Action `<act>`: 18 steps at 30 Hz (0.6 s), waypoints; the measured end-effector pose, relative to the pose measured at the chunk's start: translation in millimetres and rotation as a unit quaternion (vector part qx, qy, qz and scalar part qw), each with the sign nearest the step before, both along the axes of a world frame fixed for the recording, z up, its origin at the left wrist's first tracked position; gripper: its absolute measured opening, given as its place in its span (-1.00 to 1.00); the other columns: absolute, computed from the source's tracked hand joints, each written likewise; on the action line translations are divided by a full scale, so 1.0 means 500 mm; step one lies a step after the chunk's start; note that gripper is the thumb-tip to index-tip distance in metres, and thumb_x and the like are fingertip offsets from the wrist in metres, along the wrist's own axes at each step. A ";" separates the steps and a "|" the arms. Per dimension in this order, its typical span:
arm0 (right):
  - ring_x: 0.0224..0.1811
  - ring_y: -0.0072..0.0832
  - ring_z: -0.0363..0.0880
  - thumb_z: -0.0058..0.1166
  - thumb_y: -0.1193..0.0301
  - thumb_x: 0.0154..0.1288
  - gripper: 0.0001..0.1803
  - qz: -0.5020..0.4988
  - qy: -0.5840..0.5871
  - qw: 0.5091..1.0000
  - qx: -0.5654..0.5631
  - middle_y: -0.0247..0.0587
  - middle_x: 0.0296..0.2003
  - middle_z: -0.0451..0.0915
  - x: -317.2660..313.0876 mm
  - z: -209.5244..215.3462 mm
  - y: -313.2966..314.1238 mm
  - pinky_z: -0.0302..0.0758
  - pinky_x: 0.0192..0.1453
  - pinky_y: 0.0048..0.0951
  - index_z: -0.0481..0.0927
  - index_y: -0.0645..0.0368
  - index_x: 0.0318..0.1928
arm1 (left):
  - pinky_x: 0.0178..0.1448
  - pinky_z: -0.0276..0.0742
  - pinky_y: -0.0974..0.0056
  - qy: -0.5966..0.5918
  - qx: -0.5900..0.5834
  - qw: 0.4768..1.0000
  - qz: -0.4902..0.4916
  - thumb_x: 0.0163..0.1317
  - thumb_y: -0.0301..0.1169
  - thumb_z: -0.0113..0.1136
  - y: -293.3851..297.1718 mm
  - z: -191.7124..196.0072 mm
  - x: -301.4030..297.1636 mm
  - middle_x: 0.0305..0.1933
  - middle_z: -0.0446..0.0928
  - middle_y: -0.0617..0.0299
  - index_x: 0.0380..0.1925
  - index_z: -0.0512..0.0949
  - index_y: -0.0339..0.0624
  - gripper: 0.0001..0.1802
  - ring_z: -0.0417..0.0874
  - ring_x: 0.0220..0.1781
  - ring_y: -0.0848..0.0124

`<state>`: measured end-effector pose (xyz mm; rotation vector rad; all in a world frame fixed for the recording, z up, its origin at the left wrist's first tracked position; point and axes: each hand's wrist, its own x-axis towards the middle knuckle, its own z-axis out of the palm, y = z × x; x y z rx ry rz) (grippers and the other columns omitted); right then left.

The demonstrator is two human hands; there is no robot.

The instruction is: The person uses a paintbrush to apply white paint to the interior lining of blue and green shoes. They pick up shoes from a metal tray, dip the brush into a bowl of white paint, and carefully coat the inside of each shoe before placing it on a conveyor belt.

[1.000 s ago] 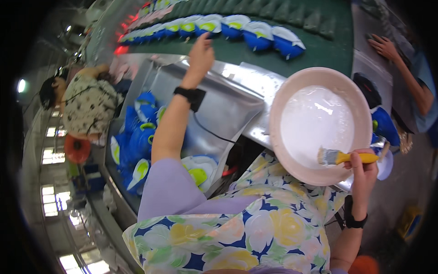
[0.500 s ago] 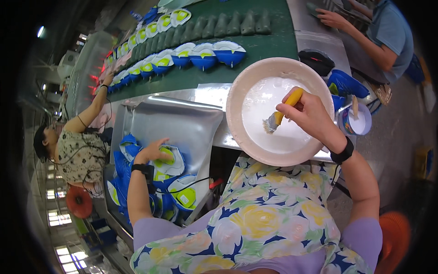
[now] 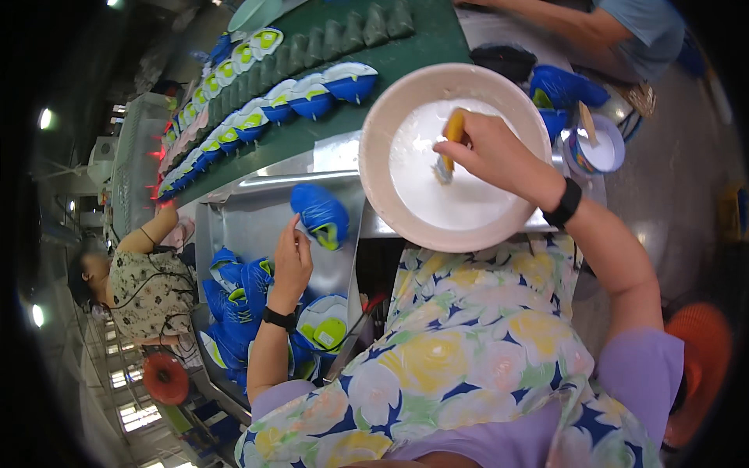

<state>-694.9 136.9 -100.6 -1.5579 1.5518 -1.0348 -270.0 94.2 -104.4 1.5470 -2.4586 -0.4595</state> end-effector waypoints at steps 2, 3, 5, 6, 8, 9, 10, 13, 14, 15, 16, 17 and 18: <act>-0.47 -0.26 0.58 0.23 0.30 0.27 -0.74 0.000 -0.021 0.999 -0.026 -0.04 -0.49 0.60 0.016 -0.017 -0.005 0.45 -0.36 -0.35 0.57 0.27 -0.29 | 0.14 0.36 -0.02 -0.074 0.006 0.997 -0.034 0.11 -0.48 0.30 0.009 -0.007 0.009 -0.04 0.43 -0.09 0.24 0.37 -0.30 -0.35 0.46 0.02 -0.07; -0.46 -0.23 0.59 0.24 0.31 0.26 -0.75 0.020 -0.020 0.999 -0.031 -0.03 -0.47 0.61 0.028 -0.025 0.002 0.46 -0.35 -0.33 0.56 0.27 -0.29 | 0.19 0.35 -0.01 -0.070 -0.029 0.996 -0.053 0.09 -0.50 0.29 0.008 -0.019 0.002 0.01 0.41 -0.12 0.26 0.35 -0.30 -0.33 0.44 0.07 -0.08; -0.42 -0.16 0.61 0.24 0.31 0.26 -0.75 0.075 -0.023 0.996 -0.052 0.00 -0.44 0.62 0.064 -0.021 0.001 0.48 -0.32 -0.29 0.56 0.26 -0.29 | 0.29 0.31 0.02 -0.067 -0.107 0.989 -0.078 0.06 -0.54 0.28 -0.005 -0.047 -0.015 0.10 0.36 -0.18 0.30 0.31 -0.29 -0.27 0.39 0.18 -0.10; -0.33 -0.04 0.62 0.23 0.34 0.25 -0.77 0.112 -0.001 0.993 -0.036 0.06 -0.37 0.63 0.076 -0.009 0.009 0.51 -0.24 -0.21 0.54 0.26 -0.28 | 0.40 0.24 0.02 0.027 -0.033 0.997 -0.068 0.03 -0.57 0.16 -0.015 -0.067 -0.023 0.22 0.27 -0.20 0.36 0.24 -0.25 -0.22 0.34 0.26 -0.09; -0.28 -0.01 0.62 0.23 0.35 0.24 -0.77 0.205 0.044 0.978 0.008 0.07 -0.32 0.62 0.084 0.001 0.018 0.50 -0.18 -0.17 0.54 0.26 -0.26 | 0.42 0.20 -0.03 0.050 0.005 0.998 -0.039 0.00 -0.57 0.09 -0.040 -0.093 -0.017 0.24 0.25 -0.21 0.37 0.22 -0.25 -0.19 0.33 0.27 -0.09; -0.26 0.00 0.62 0.22 0.36 0.24 -0.78 0.252 0.067 0.965 0.028 0.08 -0.30 0.62 0.085 0.003 0.022 0.50 -0.15 -0.16 0.54 0.26 -0.25 | 0.43 0.18 -0.05 0.061 0.023 0.998 -0.023 -0.02 -0.56 0.06 -0.046 -0.100 -0.011 0.25 0.25 -0.21 0.38 0.21 -0.25 -0.18 0.33 0.28 -0.09; -0.23 0.01 0.61 0.21 0.38 0.24 -0.78 0.258 0.103 0.960 0.040 0.08 -0.26 0.61 0.073 0.000 0.029 0.49 -0.09 -0.15 0.53 0.25 -0.22 | 0.48 0.10 -0.13 -0.018 -0.039 0.999 0.014 -0.07 -0.53 0.01 -0.050 -0.091 -0.040 0.33 0.20 -0.20 0.39 0.21 -0.19 -0.15 0.25 0.36 -0.14; -0.22 0.00 0.60 0.19 0.39 0.24 -0.80 0.181 0.123 0.975 -0.035 0.05 -0.28 0.60 0.036 -0.005 0.034 0.50 -0.10 -0.15 0.53 0.24 -0.23 | 0.53 0.02 -0.08 -0.024 -0.011 0.989 -0.147 -0.09 -0.51 0.02 -0.070 -0.068 -0.071 0.41 0.15 -0.14 0.37 0.26 -0.10 -0.15 0.10 0.46 -0.16; -0.21 -0.01 0.59 0.17 0.40 0.25 -0.83 0.146 0.079 0.985 -0.045 0.04 -0.30 0.58 0.022 0.003 0.033 0.49 -0.11 -0.16 0.51 0.23 -0.25 | 0.55 -0.03 -0.09 -0.070 0.019 0.987 -0.144 -0.09 -0.49 0.06 -0.057 -0.068 -0.081 0.47 0.08 -0.13 0.36 0.30 -0.03 -0.17 0.04 0.49 -0.19; -0.21 -0.02 0.58 0.17 0.41 0.25 -0.83 0.133 0.046 0.990 -0.023 0.03 -0.31 0.58 0.005 0.014 0.027 0.49 -0.13 -0.17 0.50 0.22 -0.25 | 0.52 0.05 -0.08 -0.065 0.000 0.989 -0.135 -0.06 -0.49 0.07 -0.049 -0.074 -0.089 0.43 0.15 -0.12 0.33 0.32 -0.04 -0.22 0.12 0.46 -0.18; -0.23 -0.02 0.58 0.17 0.41 0.26 -0.83 0.119 0.074 0.989 -0.044 0.02 -0.31 0.59 -0.007 0.011 0.025 0.49 -0.13 -0.17 0.50 0.22 -0.24 | 0.48 0.14 -0.07 -0.060 -0.020 0.989 -0.132 -0.03 -0.49 0.09 -0.050 -0.077 -0.100 0.40 0.21 -0.11 0.30 0.35 -0.06 -0.26 0.20 0.43 -0.16; -0.24 -0.02 0.58 0.18 0.41 0.26 -0.82 0.105 0.101 0.987 -0.065 0.01 -0.32 0.59 -0.016 0.012 0.025 0.48 -0.13 -0.17 0.50 0.23 -0.23 | 0.45 0.22 -0.06 -0.054 -0.041 0.989 -0.129 0.00 -0.49 0.10 -0.053 -0.077 -0.107 0.36 0.28 -0.11 0.27 0.37 -0.07 -0.31 0.28 0.39 -0.14; -0.24 -0.03 0.58 0.18 0.41 0.26 -0.82 0.097 0.089 0.990 -0.053 0.01 -0.32 0.60 -0.024 0.017 0.028 0.49 -0.13 -0.18 0.50 0.23 -0.22 | 0.38 0.30 -0.04 -0.045 -0.025 0.992 -0.119 0.02 -0.51 0.10 -0.063 -0.081 -0.098 0.29 0.35 -0.12 0.23 0.39 -0.11 -0.36 0.36 0.32 -0.12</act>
